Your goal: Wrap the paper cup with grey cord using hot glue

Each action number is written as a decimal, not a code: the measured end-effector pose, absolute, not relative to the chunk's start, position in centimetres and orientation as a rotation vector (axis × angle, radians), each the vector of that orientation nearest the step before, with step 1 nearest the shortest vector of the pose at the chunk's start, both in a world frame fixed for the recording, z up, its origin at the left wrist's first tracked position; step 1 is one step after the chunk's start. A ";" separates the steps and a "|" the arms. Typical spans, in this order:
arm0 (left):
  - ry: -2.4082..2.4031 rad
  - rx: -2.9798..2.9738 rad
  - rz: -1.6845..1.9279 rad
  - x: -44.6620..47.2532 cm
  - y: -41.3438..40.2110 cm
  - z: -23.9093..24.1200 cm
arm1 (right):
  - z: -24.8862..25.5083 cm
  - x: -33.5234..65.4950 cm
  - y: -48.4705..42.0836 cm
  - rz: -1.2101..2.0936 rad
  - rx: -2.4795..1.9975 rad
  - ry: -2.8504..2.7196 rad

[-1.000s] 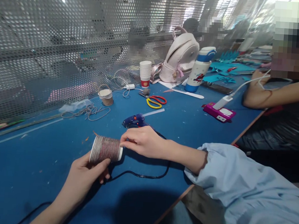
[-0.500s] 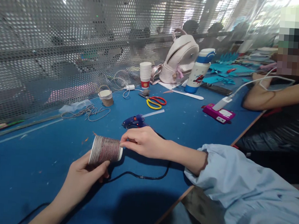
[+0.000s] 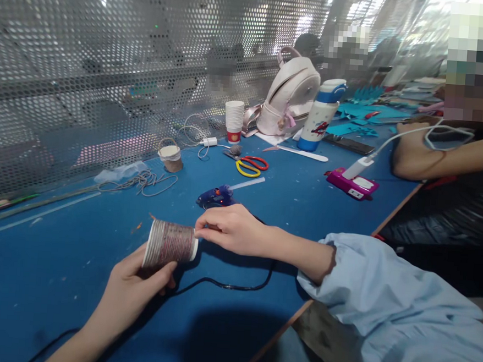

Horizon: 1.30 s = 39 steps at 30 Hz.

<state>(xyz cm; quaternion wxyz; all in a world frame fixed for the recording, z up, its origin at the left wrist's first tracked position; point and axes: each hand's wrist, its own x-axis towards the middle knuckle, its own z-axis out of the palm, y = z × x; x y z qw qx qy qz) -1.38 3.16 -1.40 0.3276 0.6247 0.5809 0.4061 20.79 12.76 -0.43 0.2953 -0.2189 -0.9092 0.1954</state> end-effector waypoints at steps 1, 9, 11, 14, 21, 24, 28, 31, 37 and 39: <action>1.518 1.638 1.059 -1.4 3.2 -1.4 | -0.4 20.8 12.7 0.521 -0.582 -2.420; 1.578 1.551 1.117 -0.5 2.6 -0.9 | -0.3 20.8 12.7 0.536 -0.592 -2.422; 1.594 1.548 1.118 -0.5 2.5 -0.9 | -0.3 20.8 12.7 0.534 -0.591 -2.424; 1.565 1.577 1.098 -0.8 2.7 -0.9 | -0.3 20.8 12.7 0.534 -0.582 -2.419; 1.499 1.602 1.052 -1.7 3.2 -1.4 | -0.1 20.7 12.5 0.615 -0.599 -2.412; 1.494 1.574 1.040 -1.9 3.3 -1.7 | -0.1 20.5 12.5 0.748 -0.671 -2.357; 1.480 1.491 1.040 -2.0 3.4 -2.0 | 0.2 20.3 12.4 1.079 -0.747 -2.189; 1.455 1.361 1.106 -1.7 3.2 -1.9 | 0.5 20.3 12.2 1.210 -0.795 -2.175; 1.350 1.300 1.108 -1.7 3.3 -1.9 | 0.2 19.8 11.8 1.262 -0.887 -2.224; 1.348 1.306 1.069 -1.9 3.5 -2.1 | -0.1 19.5 11.9 1.255 -0.909 -2.183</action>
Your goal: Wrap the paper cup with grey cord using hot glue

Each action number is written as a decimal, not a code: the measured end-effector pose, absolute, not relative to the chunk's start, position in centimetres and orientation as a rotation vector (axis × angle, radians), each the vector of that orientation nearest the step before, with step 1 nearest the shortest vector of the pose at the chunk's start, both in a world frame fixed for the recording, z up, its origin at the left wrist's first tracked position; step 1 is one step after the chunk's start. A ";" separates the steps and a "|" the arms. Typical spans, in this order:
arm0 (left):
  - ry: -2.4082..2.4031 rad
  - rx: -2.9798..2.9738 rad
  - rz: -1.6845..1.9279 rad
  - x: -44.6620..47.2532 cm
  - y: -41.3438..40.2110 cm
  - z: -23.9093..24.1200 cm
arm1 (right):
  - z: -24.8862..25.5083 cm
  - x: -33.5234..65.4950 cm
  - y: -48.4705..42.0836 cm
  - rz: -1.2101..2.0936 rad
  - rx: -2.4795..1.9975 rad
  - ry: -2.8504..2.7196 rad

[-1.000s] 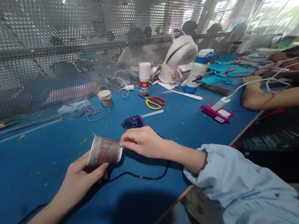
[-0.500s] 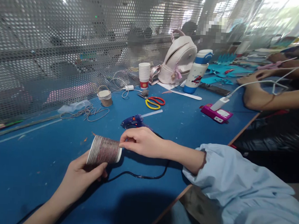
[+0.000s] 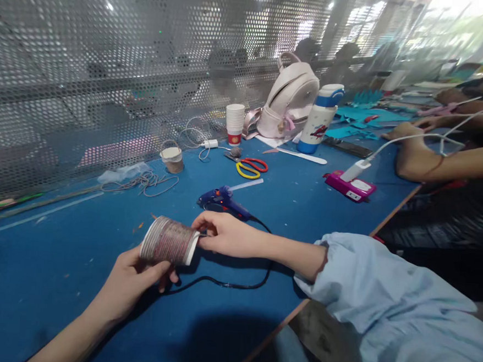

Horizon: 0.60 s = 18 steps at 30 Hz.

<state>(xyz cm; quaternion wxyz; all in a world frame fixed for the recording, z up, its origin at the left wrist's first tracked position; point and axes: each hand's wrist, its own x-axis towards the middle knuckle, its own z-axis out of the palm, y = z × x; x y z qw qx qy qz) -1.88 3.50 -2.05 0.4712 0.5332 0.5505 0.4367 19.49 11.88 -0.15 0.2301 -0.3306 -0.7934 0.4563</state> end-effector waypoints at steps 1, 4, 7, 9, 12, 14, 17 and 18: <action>1.358 1.308 1.047 -1.9 3.6 -2.1 | -0.4 19.4 12.0 1.241 -0.923 -2.163; 1.436 1.292 1.026 -1.4 3.8 -2.0 | -1.1 19.3 12.3 1.143 -0.945 -2.130; 1.458 1.240 1.079 -0.6 3.7 -1.7 | -1.7 19.3 12.5 0.978 -0.876 -2.186; 1.411 1.209 1.094 -0.4 3.6 -1.6 | -2.1 19.4 12.5 0.863 -0.800 -2.249; 1.341 1.140 1.072 -0.8 3.8 -1.8 | -2.5 19.4 12.4 0.730 -0.731 -2.321; 1.372 1.124 1.019 -1.2 3.8 -1.9 | -2.6 19.5 12.3 0.642 -0.703 -2.361; 1.473 1.142 0.929 -1.2 3.6 -1.9 | -2.7 19.7 12.3 0.520 -0.653 -2.398; 1.486 1.140 0.916 -1.1 3.5 -1.8 | -2.7 19.8 12.4 0.493 -0.637 -2.399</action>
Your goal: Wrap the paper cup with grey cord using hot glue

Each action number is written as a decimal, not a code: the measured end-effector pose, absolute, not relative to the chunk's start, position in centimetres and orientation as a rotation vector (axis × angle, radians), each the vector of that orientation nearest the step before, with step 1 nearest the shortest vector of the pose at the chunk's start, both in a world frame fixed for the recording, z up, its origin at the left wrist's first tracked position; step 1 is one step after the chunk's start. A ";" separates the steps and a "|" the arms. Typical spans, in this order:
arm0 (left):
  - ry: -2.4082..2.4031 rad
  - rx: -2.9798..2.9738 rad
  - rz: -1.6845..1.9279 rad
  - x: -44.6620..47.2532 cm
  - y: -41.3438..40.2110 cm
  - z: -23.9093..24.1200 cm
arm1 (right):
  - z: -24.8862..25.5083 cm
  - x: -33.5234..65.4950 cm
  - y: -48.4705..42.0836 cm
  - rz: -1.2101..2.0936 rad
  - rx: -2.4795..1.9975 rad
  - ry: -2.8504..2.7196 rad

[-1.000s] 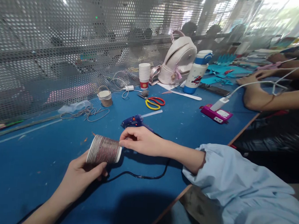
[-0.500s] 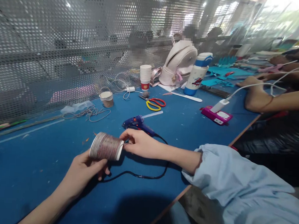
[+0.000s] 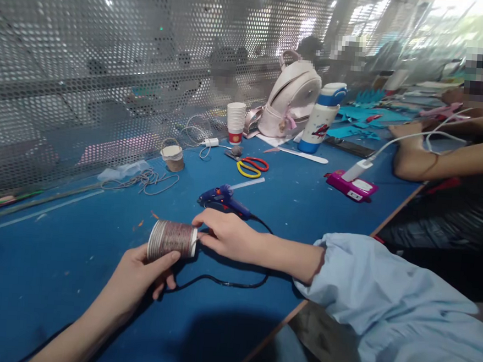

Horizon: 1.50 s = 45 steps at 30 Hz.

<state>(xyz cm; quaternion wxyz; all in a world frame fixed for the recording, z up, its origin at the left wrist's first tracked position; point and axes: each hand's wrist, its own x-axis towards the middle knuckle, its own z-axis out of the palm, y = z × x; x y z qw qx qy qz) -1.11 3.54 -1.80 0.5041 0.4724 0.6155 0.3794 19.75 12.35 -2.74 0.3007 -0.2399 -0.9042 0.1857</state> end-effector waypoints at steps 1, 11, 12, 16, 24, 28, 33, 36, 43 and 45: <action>1.490 1.134 0.918 -1.0 3.5 -1.7 | -2.7 19.8 12.4 0.474 -0.623 -2.396; 1.492 1.089 1.149 -1.1 4.1 -1.9 | -1.5 20.3 11.5 0.406 -0.559 -2.371; 1.487 1.092 1.171 -1.1 4.2 -2.0 | -1.2 20.5 11.4 0.408 -0.533 -2.386; 1.454 1.088 1.276 -1.1 4.4 -2.3 | -0.2 21.7 11.2 0.517 -0.349 -2.443; 1.404 1.085 1.309 -1.4 4.6 -3.4 | -0.7 21.9 12.2 0.818 -0.775 -2.291; 1.372 1.068 1.319 -1.2 4.4 -3.3 | -1.8 19.6 12.3 1.401 -0.940 -2.092; 1.337 0.892 1.359 -0.8 4.7 -2.7 | -1.3 19.5 10.8 1.614 -0.818 -2.241; 1.319 0.780 1.376 -0.8 4.9 -2.5 | 0.0 21.0 9.7 1.284 -0.594 -2.614; 1.255 0.811 1.317 -1.4 5.0 -3.0 | 3.0 27.0 11.8 0.901 -0.737 -2.916; 1.250 0.838 1.295 -1.5 5.0 -3.1 | 3.4 28.5 13.6 0.776 -1.048 -2.930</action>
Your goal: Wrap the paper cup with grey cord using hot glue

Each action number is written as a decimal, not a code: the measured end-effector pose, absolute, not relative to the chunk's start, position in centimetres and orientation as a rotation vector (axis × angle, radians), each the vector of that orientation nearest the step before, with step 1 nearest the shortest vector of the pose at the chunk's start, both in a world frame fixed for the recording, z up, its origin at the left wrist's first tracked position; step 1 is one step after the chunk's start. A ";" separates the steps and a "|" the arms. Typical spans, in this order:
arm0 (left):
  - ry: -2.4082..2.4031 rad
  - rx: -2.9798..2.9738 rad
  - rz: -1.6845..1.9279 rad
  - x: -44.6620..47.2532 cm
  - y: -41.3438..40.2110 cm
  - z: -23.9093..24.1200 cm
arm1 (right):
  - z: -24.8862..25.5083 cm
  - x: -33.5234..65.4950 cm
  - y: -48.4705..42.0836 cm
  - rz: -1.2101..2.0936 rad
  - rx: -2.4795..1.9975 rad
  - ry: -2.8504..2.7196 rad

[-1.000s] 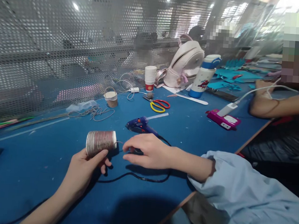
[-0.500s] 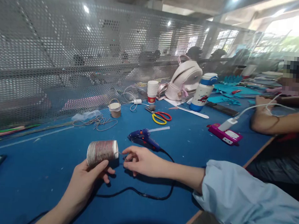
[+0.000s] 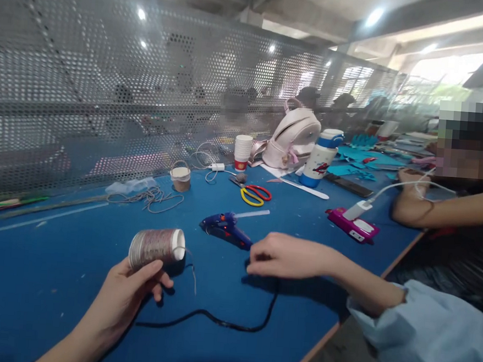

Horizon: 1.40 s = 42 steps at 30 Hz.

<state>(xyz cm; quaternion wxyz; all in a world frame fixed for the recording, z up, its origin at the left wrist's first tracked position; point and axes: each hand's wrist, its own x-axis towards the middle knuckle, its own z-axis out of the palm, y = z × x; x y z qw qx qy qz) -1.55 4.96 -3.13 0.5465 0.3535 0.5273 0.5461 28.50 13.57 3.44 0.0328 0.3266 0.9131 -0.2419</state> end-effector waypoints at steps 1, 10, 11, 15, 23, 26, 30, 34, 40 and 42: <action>1.250 0.851 1.282 -1.5 5.0 -3.2 | 3.4 28.9 14.5 -0.628 1.123 2.772; 1.303 0.879 1.246 -0.9 5.0 -2.4 | -0.4 24.7 19.5 -0.874 1.255 2.900; 1.314 0.878 1.246 -0.8 5.0 -2.3 | -0.7 24.1 19.6 -0.934 1.274 2.906; 1.353 0.905 1.236 -0.5 4.8 -2.1 | -1.5 23.2 19.2 -1.170 1.362 2.922; 1.546 1.075 1.211 -0.8 4.0 -2.6 | 0.4 25.2 14.8 -1.453 1.383 2.954; 1.634 1.165 1.194 -0.4 3.9 -2.1 | 1.3 25.4 13.2 -1.374 1.296 3.043; 1.685 1.236 1.194 -0.1 3.8 -1.8 | 1.5 25.2 12.2 -1.262 1.209 3.028; 1.703 1.260 1.182 -0.1 3.8 -1.9 | 1.2 25.1 12.2 -1.181 1.204 3.056; 1.735 1.268 1.156 -0.2 3.9 -2.1 | 0.3 25.1 12.3 -1.102 1.051 3.195; 1.750 1.265 1.144 -0.2 3.9 -2.1 | 0.0 25.1 12.4 -1.056 0.933 3.258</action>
